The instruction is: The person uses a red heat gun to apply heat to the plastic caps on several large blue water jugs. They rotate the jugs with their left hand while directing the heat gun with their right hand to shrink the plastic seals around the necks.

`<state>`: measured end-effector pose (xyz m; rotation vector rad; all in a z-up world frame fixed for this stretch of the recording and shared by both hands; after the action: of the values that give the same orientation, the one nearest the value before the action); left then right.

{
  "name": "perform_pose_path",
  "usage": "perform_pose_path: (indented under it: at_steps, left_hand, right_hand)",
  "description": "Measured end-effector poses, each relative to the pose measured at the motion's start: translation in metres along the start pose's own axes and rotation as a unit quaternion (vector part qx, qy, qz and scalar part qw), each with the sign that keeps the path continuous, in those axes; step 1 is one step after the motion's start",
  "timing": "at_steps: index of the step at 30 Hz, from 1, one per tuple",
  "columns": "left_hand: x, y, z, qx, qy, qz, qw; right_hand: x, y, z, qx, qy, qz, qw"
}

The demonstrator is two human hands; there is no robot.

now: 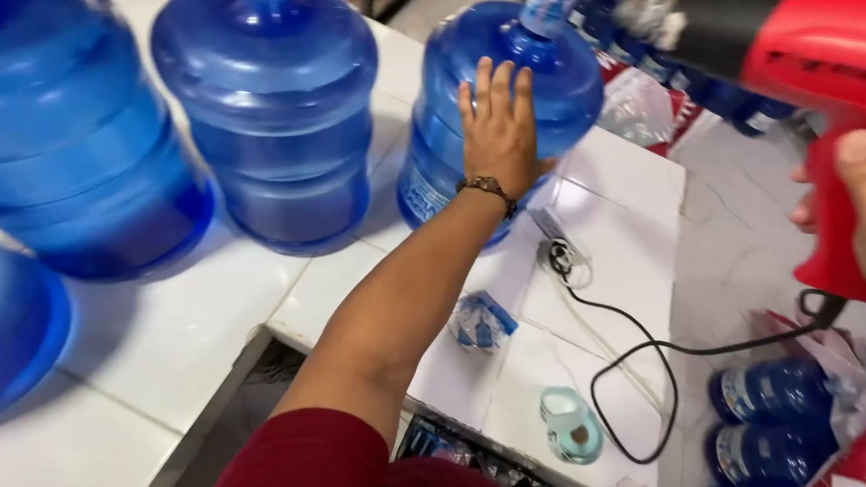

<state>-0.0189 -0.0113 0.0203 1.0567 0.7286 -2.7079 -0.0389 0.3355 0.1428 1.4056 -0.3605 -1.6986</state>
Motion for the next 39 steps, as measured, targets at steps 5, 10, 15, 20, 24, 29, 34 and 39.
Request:
perform_pose_path:
  at_steps: [5, 10, 15, 20, 24, 29, 34, 39]
  left_hand:
    - [-0.024, -0.004, 0.001, 0.005, 0.115, 0.005, 0.993]
    - [-0.065, 0.049, 0.043, 0.094, 0.213, 0.033, 0.972]
    - [-0.034, 0.094, 0.077, 0.304, 0.196, -0.075, 0.929]
    - [-0.03, 0.096, 0.073, 0.293, 0.182, -0.094, 0.934]
    - [-0.03, 0.096, 0.072, 0.285, 0.171, -0.109, 0.937]
    - [-0.029, 0.096, 0.068, 0.279, 0.16, -0.096, 0.942]
    - [-0.031, 0.085, 0.046, 0.25, 0.101, -0.131, 0.954]
    - [-0.039, 0.063, 0.013, 0.134, 0.036, -0.113, 0.984]
  right_hand:
    - [-0.001, 0.049, -0.049, -0.112, -0.033, -0.043, 0.992]
    - [-0.005, 0.089, -0.066, -0.135, -0.039, -0.058, 0.988]
    - [0.005, 0.127, -0.07, -0.099, -0.047, -0.114, 0.987]
    - [0.006, 0.144, -0.057, -0.117, -0.035, -0.154, 0.98]
    - [-0.001, 0.125, -0.034, -0.096, -0.039, -0.131, 0.986]
    - [0.002, 0.13, -0.035, -0.13, -0.007, -0.111, 0.985]
    - [0.005, 0.128, -0.043, -0.126, 0.001, -0.153, 0.98]
    - [0.01, 0.126, -0.048, -0.174, -0.005, -0.13, 0.976]
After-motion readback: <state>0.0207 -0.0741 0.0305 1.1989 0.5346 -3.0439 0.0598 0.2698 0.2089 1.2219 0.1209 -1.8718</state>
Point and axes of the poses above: each hand's wrist, its own z-axis towards the middle knuckle, its own x-axis out of the palm, y = z × x, the point moved 3 cm from there along z, towards the middle knuckle, and after that the axes turned 7 degrees about -x, right-handed, at the moved point
